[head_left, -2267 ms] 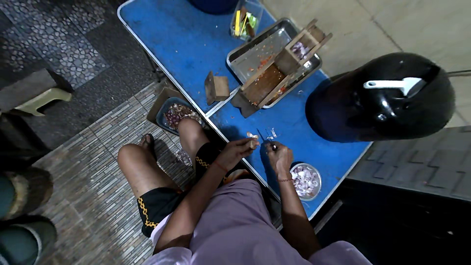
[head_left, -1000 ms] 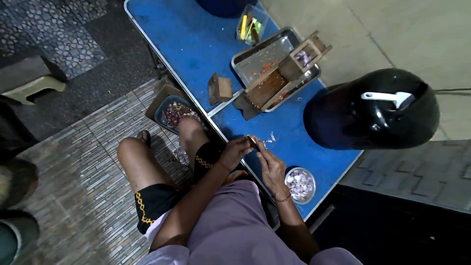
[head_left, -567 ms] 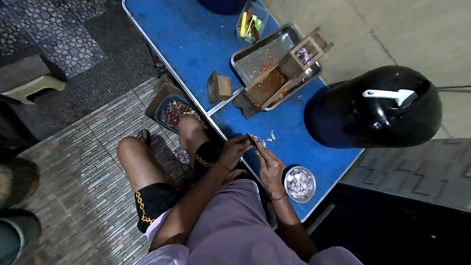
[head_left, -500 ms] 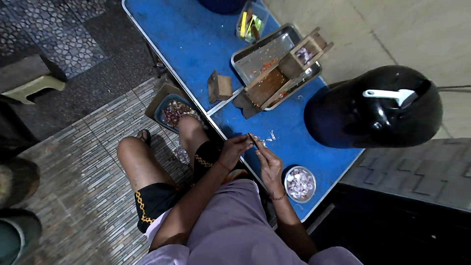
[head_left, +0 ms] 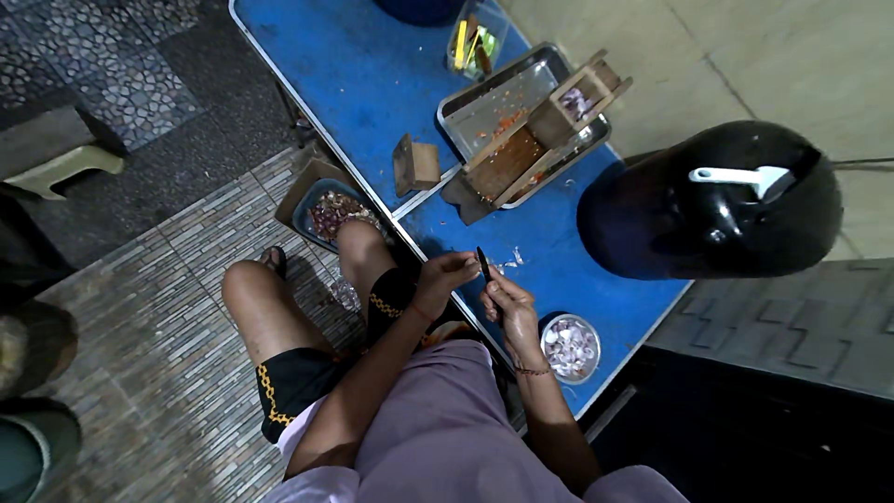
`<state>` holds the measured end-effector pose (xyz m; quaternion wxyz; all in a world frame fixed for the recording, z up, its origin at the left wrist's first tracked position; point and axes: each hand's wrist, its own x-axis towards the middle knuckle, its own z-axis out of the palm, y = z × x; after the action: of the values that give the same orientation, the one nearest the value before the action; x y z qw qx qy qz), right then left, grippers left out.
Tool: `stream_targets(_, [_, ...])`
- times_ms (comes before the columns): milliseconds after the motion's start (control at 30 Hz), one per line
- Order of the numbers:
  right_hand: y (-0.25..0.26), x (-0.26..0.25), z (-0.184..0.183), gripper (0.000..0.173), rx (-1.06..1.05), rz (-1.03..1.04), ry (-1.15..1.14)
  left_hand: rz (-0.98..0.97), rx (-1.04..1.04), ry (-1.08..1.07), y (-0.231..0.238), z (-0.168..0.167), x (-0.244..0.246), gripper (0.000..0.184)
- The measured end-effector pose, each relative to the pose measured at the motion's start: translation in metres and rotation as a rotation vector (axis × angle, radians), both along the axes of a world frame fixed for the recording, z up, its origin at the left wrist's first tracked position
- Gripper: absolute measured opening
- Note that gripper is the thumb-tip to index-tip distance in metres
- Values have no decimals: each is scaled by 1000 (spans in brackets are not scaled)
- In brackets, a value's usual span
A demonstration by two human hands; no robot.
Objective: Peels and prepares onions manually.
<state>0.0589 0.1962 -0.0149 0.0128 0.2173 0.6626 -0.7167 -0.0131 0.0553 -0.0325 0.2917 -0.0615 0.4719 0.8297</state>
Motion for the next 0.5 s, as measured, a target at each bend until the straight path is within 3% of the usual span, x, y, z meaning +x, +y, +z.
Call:
stream_targets(200, [8,-4,-3,37,60,-50,2,-61,16,73,1,-9,2,33])
stream_targets(367, [18,-10,-7,37,86,-157,1,-147,64,52,5,-13,3,33])
stream_targets(500, [39,-16,-27,38,226,-156,-76,-146,25,16,5,-14,4,28])
